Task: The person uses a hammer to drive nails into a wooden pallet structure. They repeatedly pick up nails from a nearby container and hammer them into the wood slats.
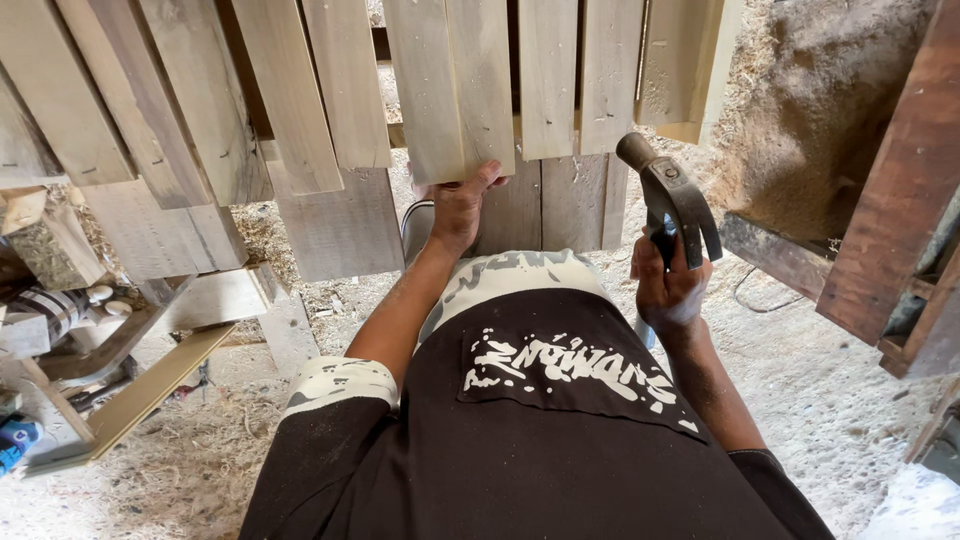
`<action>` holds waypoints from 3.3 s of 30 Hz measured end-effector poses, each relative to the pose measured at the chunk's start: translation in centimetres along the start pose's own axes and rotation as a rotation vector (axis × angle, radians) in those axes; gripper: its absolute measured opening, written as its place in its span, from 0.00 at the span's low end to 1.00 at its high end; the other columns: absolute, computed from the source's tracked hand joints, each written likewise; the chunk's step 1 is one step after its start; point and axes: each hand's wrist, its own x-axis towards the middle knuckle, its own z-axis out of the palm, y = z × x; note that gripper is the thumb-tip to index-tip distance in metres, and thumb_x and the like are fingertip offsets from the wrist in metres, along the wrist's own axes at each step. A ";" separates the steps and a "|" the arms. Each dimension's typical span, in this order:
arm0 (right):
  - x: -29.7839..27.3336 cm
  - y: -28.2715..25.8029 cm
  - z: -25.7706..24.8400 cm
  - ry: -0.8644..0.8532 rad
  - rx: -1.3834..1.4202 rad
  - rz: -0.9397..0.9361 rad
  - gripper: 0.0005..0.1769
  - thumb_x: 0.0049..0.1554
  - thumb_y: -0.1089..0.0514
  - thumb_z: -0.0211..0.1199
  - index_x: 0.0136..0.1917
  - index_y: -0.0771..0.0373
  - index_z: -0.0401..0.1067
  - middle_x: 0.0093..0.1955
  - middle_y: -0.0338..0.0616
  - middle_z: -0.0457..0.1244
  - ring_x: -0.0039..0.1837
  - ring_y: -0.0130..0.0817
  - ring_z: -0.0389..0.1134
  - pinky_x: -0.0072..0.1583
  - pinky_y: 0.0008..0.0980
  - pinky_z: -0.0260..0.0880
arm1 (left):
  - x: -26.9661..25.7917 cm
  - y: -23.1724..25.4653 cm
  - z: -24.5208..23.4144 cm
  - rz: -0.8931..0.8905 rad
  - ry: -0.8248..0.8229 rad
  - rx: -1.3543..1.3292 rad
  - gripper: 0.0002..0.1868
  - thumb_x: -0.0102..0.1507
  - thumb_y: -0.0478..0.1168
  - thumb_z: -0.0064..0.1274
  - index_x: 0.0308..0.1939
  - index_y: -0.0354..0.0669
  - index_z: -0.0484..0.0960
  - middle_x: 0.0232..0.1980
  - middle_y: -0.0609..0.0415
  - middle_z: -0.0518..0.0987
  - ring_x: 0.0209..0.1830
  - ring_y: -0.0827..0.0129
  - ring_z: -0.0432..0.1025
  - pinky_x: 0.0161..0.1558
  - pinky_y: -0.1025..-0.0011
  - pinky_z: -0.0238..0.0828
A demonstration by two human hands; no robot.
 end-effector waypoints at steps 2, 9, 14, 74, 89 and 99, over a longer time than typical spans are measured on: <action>0.2 0.1 0.1 0.011 0.034 -0.020 0.09 0.69 0.63 0.46 0.55 0.72 0.65 0.30 0.43 0.60 0.30 0.29 0.62 0.33 0.31 0.61 | 0.1 0.4 -0.2 0.010 -0.005 0.136 0.10 0.64 0.37 0.60 0.46 0.34 0.83 0.46 0.46 0.85 0.45 0.62 0.80 0.51 0.65 0.82; 0.7 0.0 0.6 0.036 0.026 0.031 0.08 0.67 0.62 0.49 0.54 0.69 0.66 0.32 0.42 0.62 0.31 0.29 0.65 0.33 0.31 0.65 | 0.1 0.9 0.2 0.081 -0.007 0.172 0.09 0.64 0.34 0.60 0.47 0.35 0.83 0.46 0.49 0.83 0.44 0.63 0.80 0.47 0.66 0.83; 1.1 0.1 0.9 0.013 0.020 0.073 0.08 0.66 0.60 0.52 0.55 0.68 0.66 0.31 0.41 0.62 0.30 0.30 0.65 0.33 0.32 0.64 | 0.0 0.9 0.2 0.000 0.016 0.018 0.10 0.63 0.32 0.61 0.48 0.36 0.81 0.45 0.51 0.82 0.43 0.65 0.78 0.46 0.65 0.82; 2.8 0.3 1.0 -0.136 -0.097 -0.218 0.13 0.74 0.58 0.45 0.57 0.71 0.64 0.37 0.47 0.64 0.34 0.33 0.68 0.35 0.33 0.71 | 0.7 -2.2 -0.7 0.039 0.069 -0.062 0.18 0.60 0.30 0.65 0.52 0.30 0.79 0.52 0.45 0.82 0.53 0.61 0.79 0.61 0.66 0.78; 5.1 -2.1 4.2 -0.127 -0.177 -0.445 0.14 0.73 0.60 0.50 0.69 0.64 0.56 0.43 0.56 0.65 0.36 0.50 0.67 0.38 0.45 0.69 | 0.1 -1.3 -0.8 0.064 0.039 0.087 0.15 0.61 0.33 0.65 0.51 0.32 0.83 0.50 0.49 0.83 0.50 0.66 0.78 0.56 0.70 0.75; 6.3 -1.1 4.5 -0.156 -0.229 -0.443 0.21 0.71 0.59 0.54 0.70 0.77 0.58 0.40 0.54 0.65 0.34 0.45 0.65 0.35 0.43 0.65 | -0.2 0.6 0.3 0.092 0.088 0.191 0.14 0.60 0.37 0.66 0.47 0.34 0.84 0.47 0.51 0.84 0.46 0.68 0.78 0.52 0.72 0.76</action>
